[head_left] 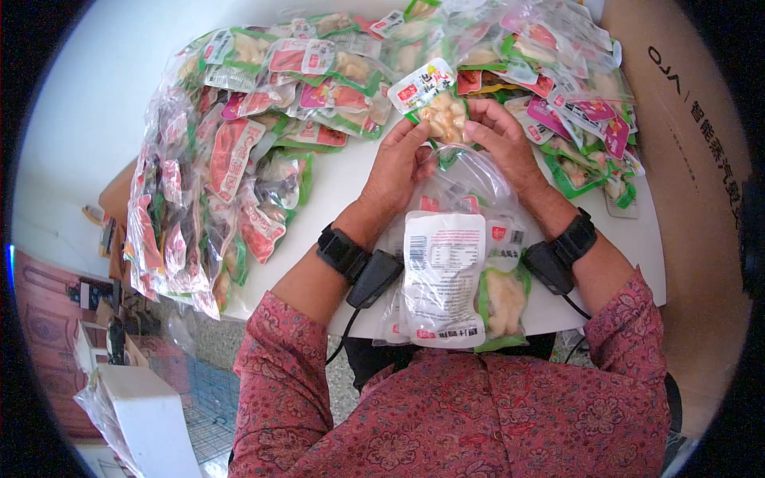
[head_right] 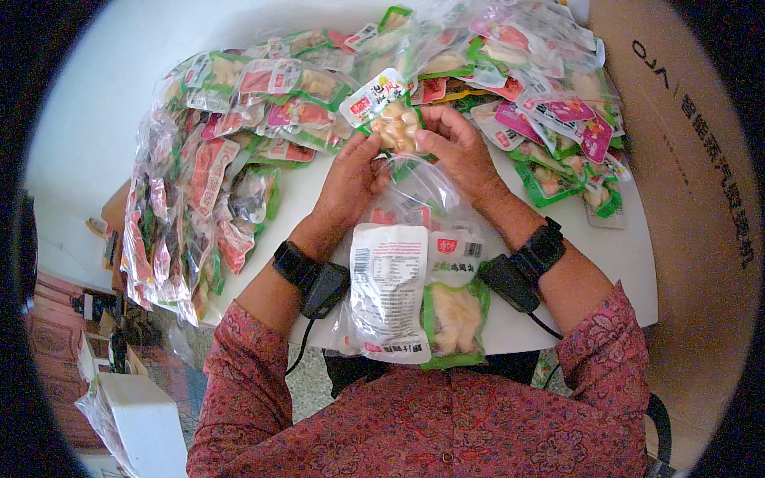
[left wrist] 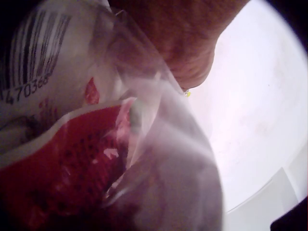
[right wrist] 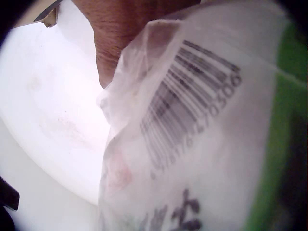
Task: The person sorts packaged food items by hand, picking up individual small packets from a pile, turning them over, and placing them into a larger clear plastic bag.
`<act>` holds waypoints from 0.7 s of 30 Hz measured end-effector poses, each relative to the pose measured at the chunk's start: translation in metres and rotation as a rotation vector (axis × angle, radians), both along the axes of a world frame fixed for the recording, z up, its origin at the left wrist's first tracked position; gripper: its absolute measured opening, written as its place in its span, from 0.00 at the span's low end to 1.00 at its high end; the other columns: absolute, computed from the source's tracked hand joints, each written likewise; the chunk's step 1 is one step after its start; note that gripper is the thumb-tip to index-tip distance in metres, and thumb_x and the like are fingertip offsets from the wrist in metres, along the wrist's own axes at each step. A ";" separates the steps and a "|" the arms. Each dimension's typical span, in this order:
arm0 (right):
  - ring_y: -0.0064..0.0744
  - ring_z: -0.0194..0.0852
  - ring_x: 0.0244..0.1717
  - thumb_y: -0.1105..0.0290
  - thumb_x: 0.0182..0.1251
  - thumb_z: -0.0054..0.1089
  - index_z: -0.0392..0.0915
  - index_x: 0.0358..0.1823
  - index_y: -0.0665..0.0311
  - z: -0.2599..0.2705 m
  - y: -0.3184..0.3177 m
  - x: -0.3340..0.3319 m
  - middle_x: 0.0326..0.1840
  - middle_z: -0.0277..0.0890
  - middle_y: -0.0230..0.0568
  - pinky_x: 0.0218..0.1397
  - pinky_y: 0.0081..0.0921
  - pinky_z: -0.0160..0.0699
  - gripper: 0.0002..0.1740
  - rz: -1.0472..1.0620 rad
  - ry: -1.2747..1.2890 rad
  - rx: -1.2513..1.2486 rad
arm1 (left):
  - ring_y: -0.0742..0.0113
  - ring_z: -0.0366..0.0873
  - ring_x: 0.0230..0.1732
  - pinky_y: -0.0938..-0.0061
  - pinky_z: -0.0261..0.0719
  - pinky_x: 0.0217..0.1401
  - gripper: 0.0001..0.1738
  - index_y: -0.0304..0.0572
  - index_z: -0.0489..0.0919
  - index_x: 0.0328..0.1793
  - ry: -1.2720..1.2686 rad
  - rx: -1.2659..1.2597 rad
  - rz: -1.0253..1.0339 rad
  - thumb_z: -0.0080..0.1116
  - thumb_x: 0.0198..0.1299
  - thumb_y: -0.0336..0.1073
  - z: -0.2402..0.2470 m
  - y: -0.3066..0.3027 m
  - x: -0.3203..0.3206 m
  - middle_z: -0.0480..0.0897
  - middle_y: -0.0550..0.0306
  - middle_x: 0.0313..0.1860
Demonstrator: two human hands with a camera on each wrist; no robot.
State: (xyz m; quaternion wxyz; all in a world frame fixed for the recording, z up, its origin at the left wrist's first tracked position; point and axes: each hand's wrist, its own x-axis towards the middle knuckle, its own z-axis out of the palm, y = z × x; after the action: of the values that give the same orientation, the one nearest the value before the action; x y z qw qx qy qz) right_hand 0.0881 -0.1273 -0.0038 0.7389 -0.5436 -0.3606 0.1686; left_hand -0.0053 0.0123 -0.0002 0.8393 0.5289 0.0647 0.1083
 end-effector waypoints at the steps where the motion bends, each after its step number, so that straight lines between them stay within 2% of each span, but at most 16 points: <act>1: 0.21 0.70 0.43 0.73 0.61 0.52 0.69 0.48 0.67 0.002 0.000 -0.001 0.40 0.72 0.33 0.48 0.19 0.69 0.14 0.002 0.010 0.001 | 0.82 0.62 0.16 0.88 0.55 0.15 0.08 0.46 0.72 0.43 0.009 -0.028 0.009 0.46 0.63 0.39 0.001 0.000 0.000 0.70 0.69 0.20; 9: 0.21 0.70 0.43 0.74 0.60 0.50 0.67 0.51 0.68 -0.001 0.000 0.001 0.41 0.71 0.34 0.49 0.20 0.69 0.16 0.011 -0.005 -0.009 | 0.83 0.63 0.17 0.89 0.56 0.16 0.08 0.47 0.72 0.43 -0.008 -0.031 0.010 0.47 0.63 0.40 -0.002 0.001 0.001 0.70 0.69 0.23; 17: 0.23 0.69 0.46 0.74 0.60 0.51 0.66 0.55 0.66 -0.003 0.000 0.002 0.45 0.71 0.36 0.50 0.21 0.70 0.20 0.013 0.011 -0.006 | 0.83 0.65 0.19 0.90 0.62 0.17 0.09 0.45 0.72 0.44 -0.006 -0.093 0.034 0.46 0.64 0.39 0.001 0.000 0.000 0.74 0.68 0.28; 21: 0.23 0.69 0.47 0.74 0.59 0.51 0.66 0.55 0.66 -0.004 0.000 0.004 0.46 0.71 0.37 0.50 0.21 0.70 0.21 0.016 0.007 -0.013 | 0.83 0.65 0.19 0.90 0.62 0.16 0.09 0.45 0.72 0.44 -0.012 -0.091 0.019 0.46 0.64 0.39 -0.002 0.002 0.002 0.74 0.68 0.28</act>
State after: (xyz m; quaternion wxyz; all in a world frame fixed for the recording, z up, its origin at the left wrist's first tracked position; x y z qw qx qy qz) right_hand 0.0916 -0.1270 -0.0079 0.7352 -0.5449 -0.3614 0.1787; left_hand -0.0036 0.0141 -0.0019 0.8619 0.4887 0.0697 0.1161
